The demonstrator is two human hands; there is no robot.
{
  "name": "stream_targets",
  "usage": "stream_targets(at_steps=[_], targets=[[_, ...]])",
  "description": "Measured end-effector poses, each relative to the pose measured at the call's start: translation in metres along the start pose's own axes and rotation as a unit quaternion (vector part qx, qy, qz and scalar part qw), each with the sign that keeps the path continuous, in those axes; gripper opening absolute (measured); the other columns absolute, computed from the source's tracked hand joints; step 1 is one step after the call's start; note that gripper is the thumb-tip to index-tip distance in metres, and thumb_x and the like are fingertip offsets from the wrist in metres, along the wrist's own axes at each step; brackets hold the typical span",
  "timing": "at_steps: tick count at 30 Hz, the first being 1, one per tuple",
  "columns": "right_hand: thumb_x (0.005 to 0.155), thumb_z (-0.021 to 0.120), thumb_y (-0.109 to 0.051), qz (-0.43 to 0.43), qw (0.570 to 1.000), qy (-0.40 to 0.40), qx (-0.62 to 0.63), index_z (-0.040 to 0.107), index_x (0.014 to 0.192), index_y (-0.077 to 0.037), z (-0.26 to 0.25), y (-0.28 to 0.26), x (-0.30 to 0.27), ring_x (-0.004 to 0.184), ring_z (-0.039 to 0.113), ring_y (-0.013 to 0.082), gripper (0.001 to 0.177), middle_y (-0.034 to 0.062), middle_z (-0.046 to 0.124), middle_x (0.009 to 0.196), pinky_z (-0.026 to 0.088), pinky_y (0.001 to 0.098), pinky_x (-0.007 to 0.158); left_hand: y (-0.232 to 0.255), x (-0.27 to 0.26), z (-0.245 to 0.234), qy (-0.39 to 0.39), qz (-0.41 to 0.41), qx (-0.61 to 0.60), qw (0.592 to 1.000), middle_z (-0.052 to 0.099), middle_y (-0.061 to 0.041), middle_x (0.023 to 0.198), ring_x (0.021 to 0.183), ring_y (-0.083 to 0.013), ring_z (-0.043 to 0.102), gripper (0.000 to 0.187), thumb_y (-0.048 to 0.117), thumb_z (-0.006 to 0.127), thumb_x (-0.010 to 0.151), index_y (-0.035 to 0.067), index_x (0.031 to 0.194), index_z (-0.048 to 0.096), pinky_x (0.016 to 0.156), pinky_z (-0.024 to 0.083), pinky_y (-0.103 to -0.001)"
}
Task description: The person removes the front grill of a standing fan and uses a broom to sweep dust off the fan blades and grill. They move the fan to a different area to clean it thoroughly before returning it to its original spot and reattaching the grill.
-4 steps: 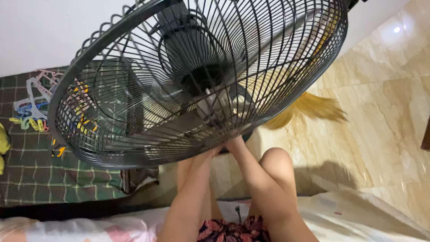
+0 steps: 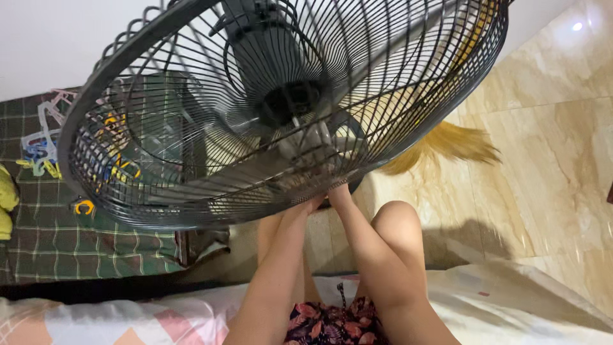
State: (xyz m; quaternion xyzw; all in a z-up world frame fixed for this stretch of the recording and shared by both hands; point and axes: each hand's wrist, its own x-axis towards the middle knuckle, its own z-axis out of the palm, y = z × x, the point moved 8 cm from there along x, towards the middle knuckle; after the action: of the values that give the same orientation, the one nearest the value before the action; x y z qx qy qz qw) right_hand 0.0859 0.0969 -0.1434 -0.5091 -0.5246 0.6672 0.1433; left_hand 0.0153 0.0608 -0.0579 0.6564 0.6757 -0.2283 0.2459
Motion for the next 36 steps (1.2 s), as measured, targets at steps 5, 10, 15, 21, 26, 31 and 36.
stream_targets(at_steps=[5, 10, 15, 21, 26, 31, 36], targets=[[0.093, 0.058, -0.056, -0.062, 0.580, -0.073, -0.809, 0.013, 0.163, 0.002, 0.013, -0.005, 0.012, 0.151, 0.020, 0.0388, 0.102, 0.0171, 0.013, 0.169, 0.022, 0.0486, 0.120, 0.000, 0.022, 0.007, 0.066, 0.015, -0.061, 0.996, 0.021, -0.009, 0.169, 0.154, -0.0311, 0.022, 0.067, 0.053, 0.030, 0.107, 0.018, 0.164, 0.023, 0.126, 0.018, -0.052], [0.100, 0.050, -0.040, -0.151, 0.624, 0.029, -0.766, 0.018, 0.160, 0.006, 0.019, -0.008, 0.007, 0.149, 0.022, 0.0479, 0.082, 0.0230, 0.015, 0.169, 0.023, 0.0611, 0.116, -0.012, 0.033, 0.026, 0.116, -0.013, -0.174, 0.978, 0.026, -0.009, 0.166, 0.150, -0.0308, 0.027, 0.067, 0.054, 0.031, 0.106, 0.017, 0.161, 0.027, 0.124, 0.021, -0.050], [0.101, 0.047, -0.030, -0.179, 0.711, 0.100, -0.672, 0.025, 0.156, 0.005, 0.024, -0.022, 0.000, 0.146, 0.029, 0.0466, 0.069, 0.0235, 0.024, 0.163, 0.025, 0.0636, 0.115, -0.045, 0.029, 0.043, 0.221, -0.046, -0.632, 0.741, 0.031, -0.009, 0.163, 0.147, -0.0305, 0.031, 0.067, 0.055, 0.032, 0.105, 0.016, 0.159, 0.031, 0.122, 0.025, -0.048], [0.104, 0.048, -0.024, -0.162, 0.871, 0.117, -0.449, 0.050, 0.146, -0.011, 0.014, -0.027, -0.005, 0.138, 0.050, 0.0323, 0.044, 0.0105, 0.053, 0.147, 0.041, 0.0455, 0.115, -0.040, 0.037, 0.063, 0.135, 0.015, -0.943, 0.305, 0.036, -0.009, 0.159, 0.143, -0.0301, 0.036, 0.067, 0.057, 0.034, 0.104, 0.014, 0.156, 0.036, 0.120, 0.029, -0.046], [0.103, 0.047, -0.030, -0.074, 0.992, 0.021, 0.103, 0.044, 0.149, -0.007, 0.023, -0.003, 0.013, 0.135, 0.054, 0.0333, 0.051, 0.0124, 0.056, 0.148, 0.045, 0.0488, 0.115, -0.026, 0.039, 0.058, 0.060, 0.052, -0.979, 0.189, 0.041, -0.010, 0.156, 0.139, -0.0298, 0.040, 0.068, 0.058, 0.035, 0.103, 0.013, 0.154, 0.041, 0.119, 0.032, -0.044], [0.101, 0.042, -0.044, -0.126, 0.676, 0.022, -0.725, 0.018, 0.156, -0.010, 0.039, -0.003, 0.014, 0.146, 0.025, 0.0377, 0.069, 0.0132, 0.020, 0.166, 0.026, 0.0606, 0.113, -0.030, 0.049, 0.066, 0.039, 0.074, -0.982, 0.169, 0.046, -0.010, 0.153, 0.136, -0.0294, 0.044, 0.069, 0.060, 0.036, 0.103, 0.011, 0.151, 0.045, 0.117, 0.035, -0.042], [0.103, 0.043, -0.038, -0.203, 0.847, 0.106, -0.481, 0.025, 0.152, -0.007, 0.013, -0.021, -0.004, 0.136, 0.038, 0.0398, 0.061, 0.0187, 0.032, 0.155, 0.038, 0.0608, 0.102, -0.042, 0.056, 0.056, 0.046, 0.090, -0.968, 0.228, 0.040, -0.008, 0.157, 0.140, -0.0287, 0.040, 0.064, 0.051, 0.033, 0.105, 0.012, 0.155, 0.038, 0.120, 0.031, -0.044]])
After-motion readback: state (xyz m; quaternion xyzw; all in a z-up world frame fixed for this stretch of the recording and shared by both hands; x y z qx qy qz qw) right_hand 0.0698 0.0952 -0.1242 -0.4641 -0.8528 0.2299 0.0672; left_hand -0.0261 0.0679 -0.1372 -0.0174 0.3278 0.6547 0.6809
